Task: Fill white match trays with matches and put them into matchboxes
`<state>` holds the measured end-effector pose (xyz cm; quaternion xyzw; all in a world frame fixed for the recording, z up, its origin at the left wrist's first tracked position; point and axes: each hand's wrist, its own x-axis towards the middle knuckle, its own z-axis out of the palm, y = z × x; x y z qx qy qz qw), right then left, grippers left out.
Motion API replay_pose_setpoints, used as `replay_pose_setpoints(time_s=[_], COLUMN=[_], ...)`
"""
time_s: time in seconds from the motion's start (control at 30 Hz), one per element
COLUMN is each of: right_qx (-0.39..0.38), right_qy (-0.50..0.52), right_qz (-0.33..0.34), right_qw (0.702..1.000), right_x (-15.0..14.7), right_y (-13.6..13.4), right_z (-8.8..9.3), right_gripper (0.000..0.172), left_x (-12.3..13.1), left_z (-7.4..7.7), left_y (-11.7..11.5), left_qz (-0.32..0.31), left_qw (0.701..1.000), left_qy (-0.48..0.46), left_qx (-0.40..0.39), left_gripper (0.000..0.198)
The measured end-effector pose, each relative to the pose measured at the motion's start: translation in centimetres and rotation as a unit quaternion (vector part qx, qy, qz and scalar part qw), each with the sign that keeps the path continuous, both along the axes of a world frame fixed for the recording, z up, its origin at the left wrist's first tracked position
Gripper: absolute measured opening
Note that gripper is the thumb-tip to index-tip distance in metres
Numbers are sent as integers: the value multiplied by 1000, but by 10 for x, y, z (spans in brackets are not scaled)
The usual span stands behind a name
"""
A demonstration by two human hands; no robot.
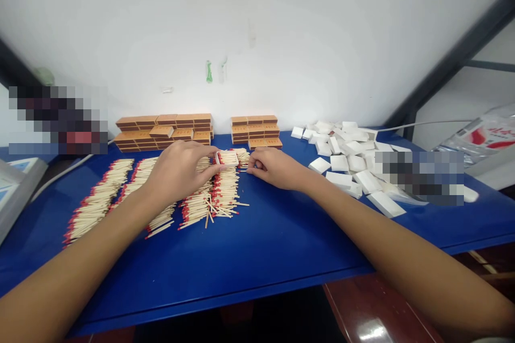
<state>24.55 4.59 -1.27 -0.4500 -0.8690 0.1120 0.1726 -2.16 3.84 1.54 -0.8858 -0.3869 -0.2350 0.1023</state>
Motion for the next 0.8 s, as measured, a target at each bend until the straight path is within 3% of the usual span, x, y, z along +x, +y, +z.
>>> replay_pose_setpoints(time_s=[0.13, 0.53, 0.8], right_qx=[9, -19, 79], right_qy=[7, -11, 72], right_qz=[-6, -22, 1], right_qw=[1000, 1000, 994], right_x=[0, 2, -3], right_y=[1, 0, -9], right_z=[-2, 4, 18], right_gripper=[6, 11, 9], left_x=[0, -1, 0], left_z=[0, 1, -5], left_y=[0, 1, 0], left_qz=[-2, 4, -2], left_qw=[1000, 1000, 1000], left_qy=[5, 17, 24], left_qx=[7, 6, 3], left_gripper=[53, 53, 48])
